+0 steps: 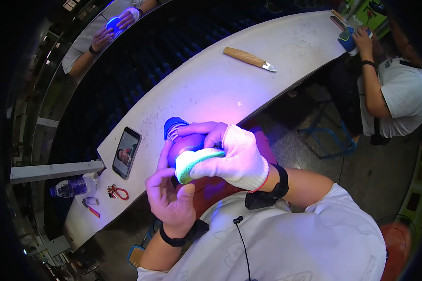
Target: Assembling shoe components by checking fit and applying soles to uppers on a production line.
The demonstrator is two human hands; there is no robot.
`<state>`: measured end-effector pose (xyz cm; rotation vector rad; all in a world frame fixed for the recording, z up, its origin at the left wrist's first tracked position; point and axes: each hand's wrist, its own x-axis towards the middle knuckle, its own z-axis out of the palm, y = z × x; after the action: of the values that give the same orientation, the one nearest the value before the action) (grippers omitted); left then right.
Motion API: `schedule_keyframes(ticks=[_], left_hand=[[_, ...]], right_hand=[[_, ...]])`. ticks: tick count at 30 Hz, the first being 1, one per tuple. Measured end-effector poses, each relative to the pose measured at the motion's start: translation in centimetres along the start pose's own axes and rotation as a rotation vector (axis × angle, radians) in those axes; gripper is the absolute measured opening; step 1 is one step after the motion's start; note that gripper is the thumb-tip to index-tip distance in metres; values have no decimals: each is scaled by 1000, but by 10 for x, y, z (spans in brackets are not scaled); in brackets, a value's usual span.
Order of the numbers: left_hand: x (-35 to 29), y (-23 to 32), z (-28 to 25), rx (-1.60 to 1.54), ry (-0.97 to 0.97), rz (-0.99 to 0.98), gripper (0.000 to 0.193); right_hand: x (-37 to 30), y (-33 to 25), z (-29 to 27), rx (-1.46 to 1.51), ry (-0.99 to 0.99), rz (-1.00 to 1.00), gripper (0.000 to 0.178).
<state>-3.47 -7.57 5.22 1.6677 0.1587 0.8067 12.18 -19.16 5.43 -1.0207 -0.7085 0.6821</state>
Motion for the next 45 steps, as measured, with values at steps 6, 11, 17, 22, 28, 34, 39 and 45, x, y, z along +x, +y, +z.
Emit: schedule_keyframes(ticks=[6, 11, 17, 22, 28, 34, 39, 45], left_hand=[[-20, 2, 17, -116, 157, -100, 36], [-28, -2, 9, -129, 143, -88, 36], [-5, 12, -3, -54, 74, 5, 42], [15, 25, -22, 307, -117, -148, 44], [18, 33, -54, 155, -72, -211, 37], [36, 22, -81, 389, -253, -88, 55], [7, 8, -112, 244, -158, -116, 49], [11, 20, -123, 278, -109, -673, 88]], right_hand=[[-11, 11, -4, -133, -66, -168, 43], [-13, 14, -6, -251, -92, -226, 46], [-6, -5, -9, -600, -219, -234, 50], [10, 4, 1, -826, -145, -377, 58], [9, 61, -6, -681, -162, -487, 45], [30, 45, 2, -837, -374, -368, 41], [33, 93, 3, -659, -268, -487, 63], [27, 107, 21, -863, -360, -554, 53]])
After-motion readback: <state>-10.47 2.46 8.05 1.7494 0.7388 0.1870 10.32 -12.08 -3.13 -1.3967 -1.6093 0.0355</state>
